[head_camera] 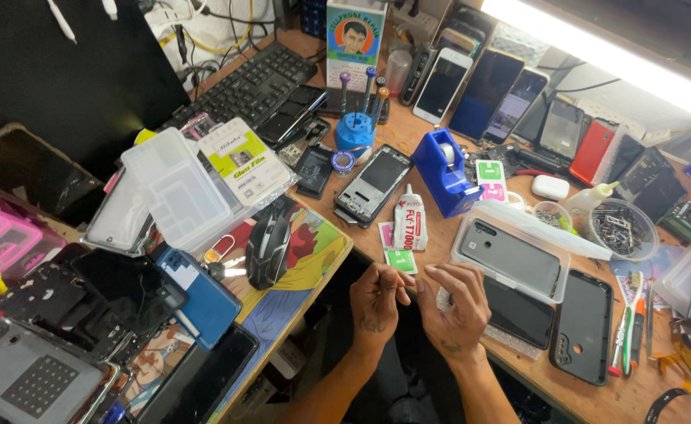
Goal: The person disassembles a smartphone, removes the back cover and internal components, then reassembles it by placing the motherboard and battery back into the frame and snapping the back cover on.
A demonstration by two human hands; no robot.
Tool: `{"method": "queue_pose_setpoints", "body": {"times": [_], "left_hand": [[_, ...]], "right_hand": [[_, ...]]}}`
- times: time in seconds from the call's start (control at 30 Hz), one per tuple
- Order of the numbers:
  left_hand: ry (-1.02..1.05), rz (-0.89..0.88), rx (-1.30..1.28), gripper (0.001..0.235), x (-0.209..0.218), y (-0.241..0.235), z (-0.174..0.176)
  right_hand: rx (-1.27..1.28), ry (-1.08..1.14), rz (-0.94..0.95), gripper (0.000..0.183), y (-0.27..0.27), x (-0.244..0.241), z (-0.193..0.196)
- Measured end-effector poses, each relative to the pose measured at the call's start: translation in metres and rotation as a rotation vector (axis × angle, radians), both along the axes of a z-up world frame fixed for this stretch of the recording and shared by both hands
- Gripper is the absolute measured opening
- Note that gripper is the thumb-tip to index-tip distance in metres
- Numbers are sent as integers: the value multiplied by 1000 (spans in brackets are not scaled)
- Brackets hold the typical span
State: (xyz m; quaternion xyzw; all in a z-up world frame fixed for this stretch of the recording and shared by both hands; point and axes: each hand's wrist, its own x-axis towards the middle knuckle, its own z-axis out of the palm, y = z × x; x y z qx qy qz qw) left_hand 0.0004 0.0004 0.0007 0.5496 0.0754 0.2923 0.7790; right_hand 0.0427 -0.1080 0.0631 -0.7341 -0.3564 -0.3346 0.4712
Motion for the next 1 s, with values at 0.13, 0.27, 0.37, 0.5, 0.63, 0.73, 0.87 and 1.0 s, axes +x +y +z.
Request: {"method": "queue_pose_setpoints", "body": {"times": [0.13, 0.27, 0.37, 0.5, 0.63, 0.73, 0.87, 1.0], "left_hand": [[-97, -27, 66, 15, 0, -5, 11], [-30, -104, 45, 15, 3, -14, 22], [3, -137, -1, 15, 9, -28, 20], [19, -125, -28, 18, 18, -45, 6], [34, -133, -86, 18, 20, -54, -3], [8, -141, -115, 18, 19, -54, 0], [-17, -139, -32, 18, 9, -52, 8], [-25, -122, 52, 22, -10, -34, 11]], "right_hand": [[12, 33, 23, 26, -7, 1, 0], [40, 32, 27, 29, -20, 6, 4], [36, 39, 23, 29, -29, 9, 8], [-16, 62, 20, 28, -43, 8, 16], [-93, 58, 24, 26, -53, 7, 24], [-160, 44, 67, 27, -57, 5, 33], [-173, 48, 47, 26, -53, -3, 40], [-164, 109, 74, 26, -39, -15, 40]]}}
